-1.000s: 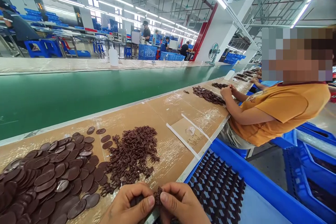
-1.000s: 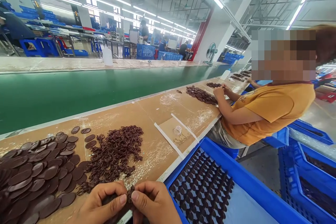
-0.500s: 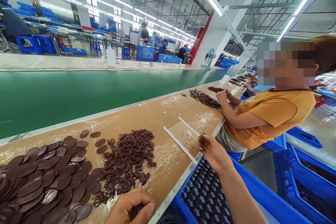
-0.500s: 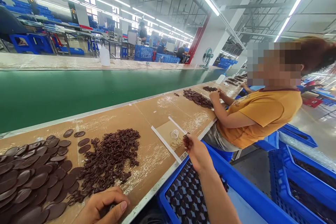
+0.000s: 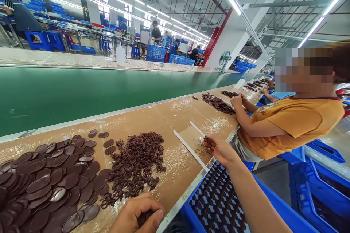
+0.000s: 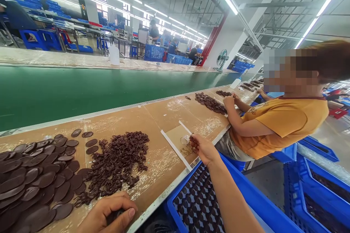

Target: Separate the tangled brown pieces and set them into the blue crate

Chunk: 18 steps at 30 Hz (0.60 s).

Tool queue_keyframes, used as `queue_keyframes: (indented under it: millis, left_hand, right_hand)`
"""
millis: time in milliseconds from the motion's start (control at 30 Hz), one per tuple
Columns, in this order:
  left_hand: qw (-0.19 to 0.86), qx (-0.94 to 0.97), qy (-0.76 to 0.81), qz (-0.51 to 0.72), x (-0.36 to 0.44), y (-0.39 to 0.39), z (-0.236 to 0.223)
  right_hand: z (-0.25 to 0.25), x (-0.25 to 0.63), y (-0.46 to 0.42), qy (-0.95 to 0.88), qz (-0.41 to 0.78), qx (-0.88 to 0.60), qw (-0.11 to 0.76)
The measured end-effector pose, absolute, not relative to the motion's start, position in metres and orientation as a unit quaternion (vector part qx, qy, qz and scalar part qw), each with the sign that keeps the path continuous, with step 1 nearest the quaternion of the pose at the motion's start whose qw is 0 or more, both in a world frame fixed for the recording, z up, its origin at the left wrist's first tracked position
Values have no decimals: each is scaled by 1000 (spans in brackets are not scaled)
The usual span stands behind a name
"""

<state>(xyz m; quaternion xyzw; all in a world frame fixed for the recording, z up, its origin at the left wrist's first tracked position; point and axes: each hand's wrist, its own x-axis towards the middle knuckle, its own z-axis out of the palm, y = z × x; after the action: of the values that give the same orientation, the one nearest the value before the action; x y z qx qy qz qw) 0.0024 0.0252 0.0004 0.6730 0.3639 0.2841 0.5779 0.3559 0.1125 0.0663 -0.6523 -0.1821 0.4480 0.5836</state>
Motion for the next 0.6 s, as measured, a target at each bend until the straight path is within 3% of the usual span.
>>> queue_keyframes:
  millis: [300, 600]
  left_hand:
    - [564, 702, 333, 279, 4, 27, -11]
    - [556, 703, 357, 264, 1, 26, 7]
  right_hand:
    - [63, 356, 112, -197, 443, -651, 584]
    - [64, 356, 112, -204, 444, -645, 588]
